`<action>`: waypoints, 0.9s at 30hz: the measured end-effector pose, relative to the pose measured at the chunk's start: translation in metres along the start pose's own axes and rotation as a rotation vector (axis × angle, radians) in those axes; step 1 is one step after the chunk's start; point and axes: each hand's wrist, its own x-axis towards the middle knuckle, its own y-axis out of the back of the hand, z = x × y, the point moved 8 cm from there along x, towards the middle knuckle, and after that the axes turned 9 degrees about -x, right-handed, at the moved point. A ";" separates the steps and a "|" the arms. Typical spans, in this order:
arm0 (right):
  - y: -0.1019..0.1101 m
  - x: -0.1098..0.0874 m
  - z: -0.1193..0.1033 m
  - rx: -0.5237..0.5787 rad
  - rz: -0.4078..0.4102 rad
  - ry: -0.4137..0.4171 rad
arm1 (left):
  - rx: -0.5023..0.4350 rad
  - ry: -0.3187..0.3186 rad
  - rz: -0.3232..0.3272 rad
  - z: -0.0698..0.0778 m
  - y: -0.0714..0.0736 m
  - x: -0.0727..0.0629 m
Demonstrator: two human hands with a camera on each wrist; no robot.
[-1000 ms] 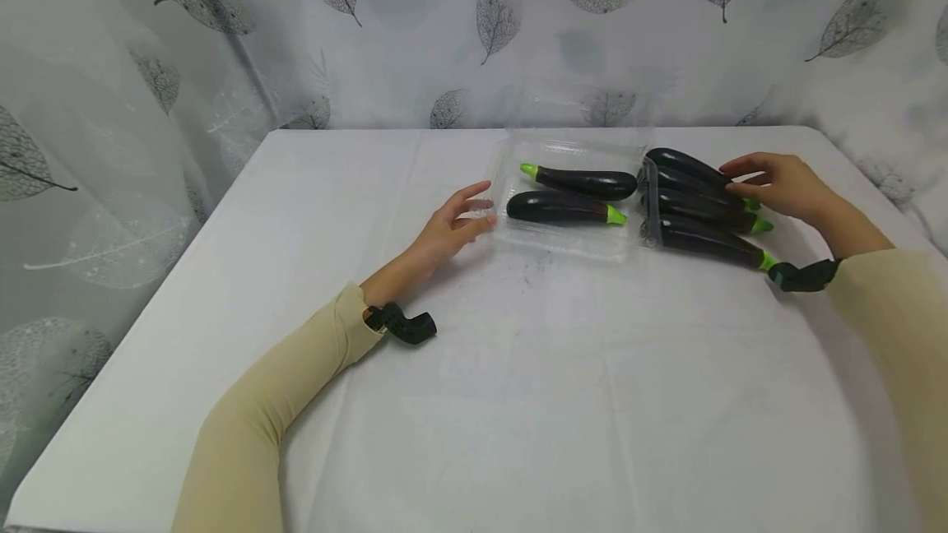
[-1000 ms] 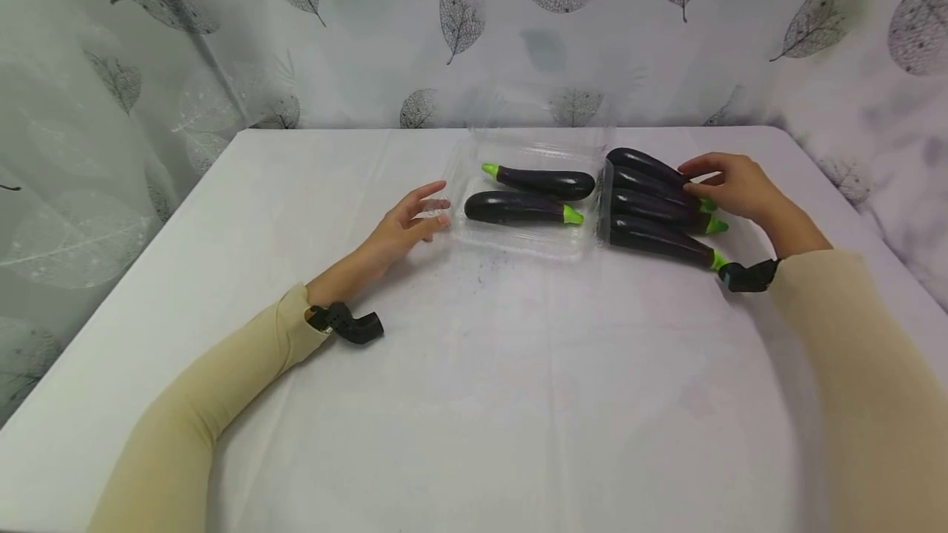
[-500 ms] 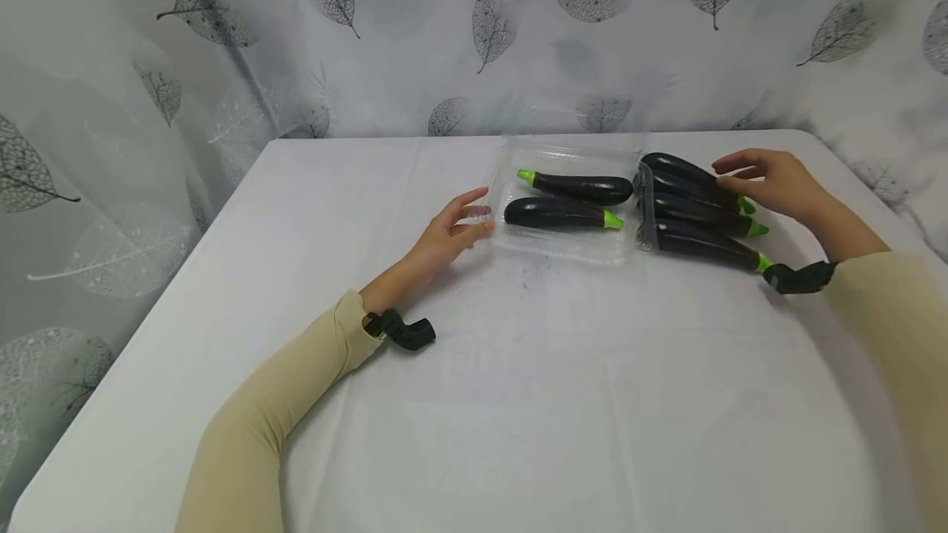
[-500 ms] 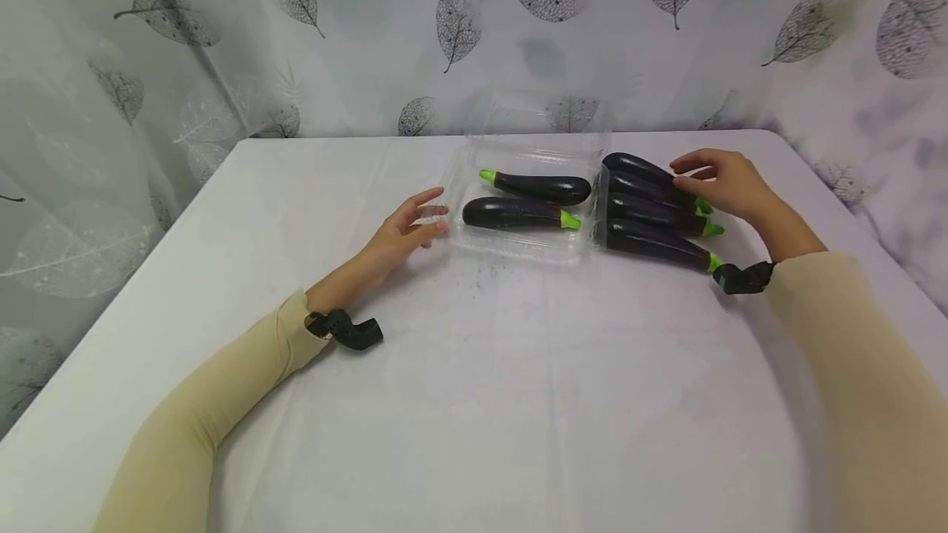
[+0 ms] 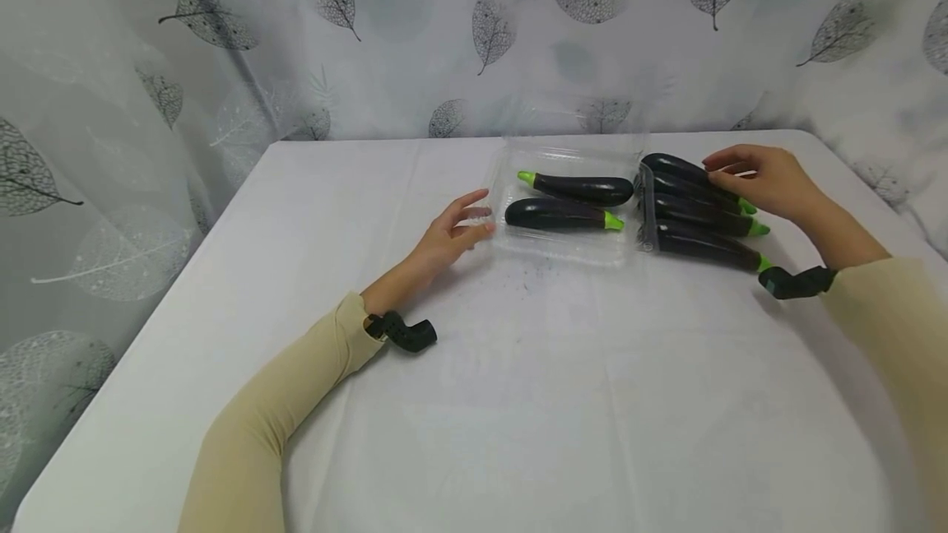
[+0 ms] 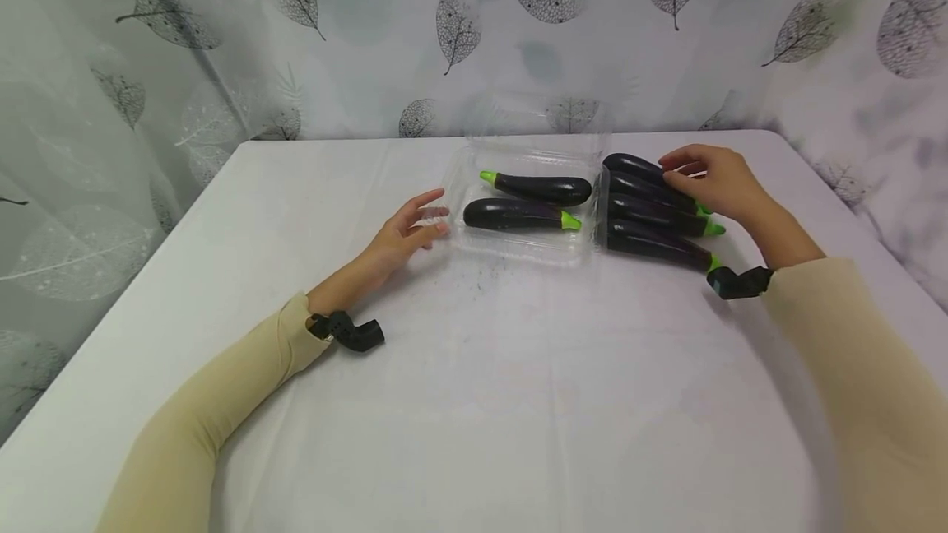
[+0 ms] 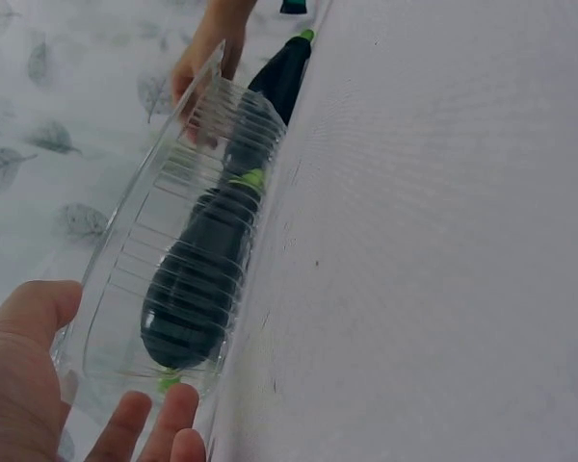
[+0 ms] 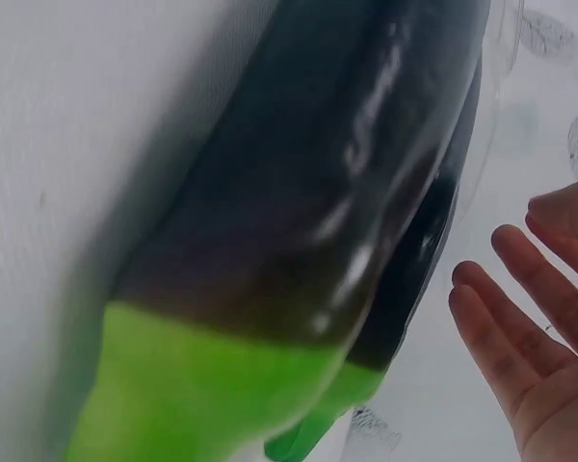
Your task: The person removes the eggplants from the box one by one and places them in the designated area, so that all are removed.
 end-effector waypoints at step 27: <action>-0.002 -0.022 -0.074 0.146 0.106 0.168 | -0.006 0.009 0.008 0.000 0.000 0.001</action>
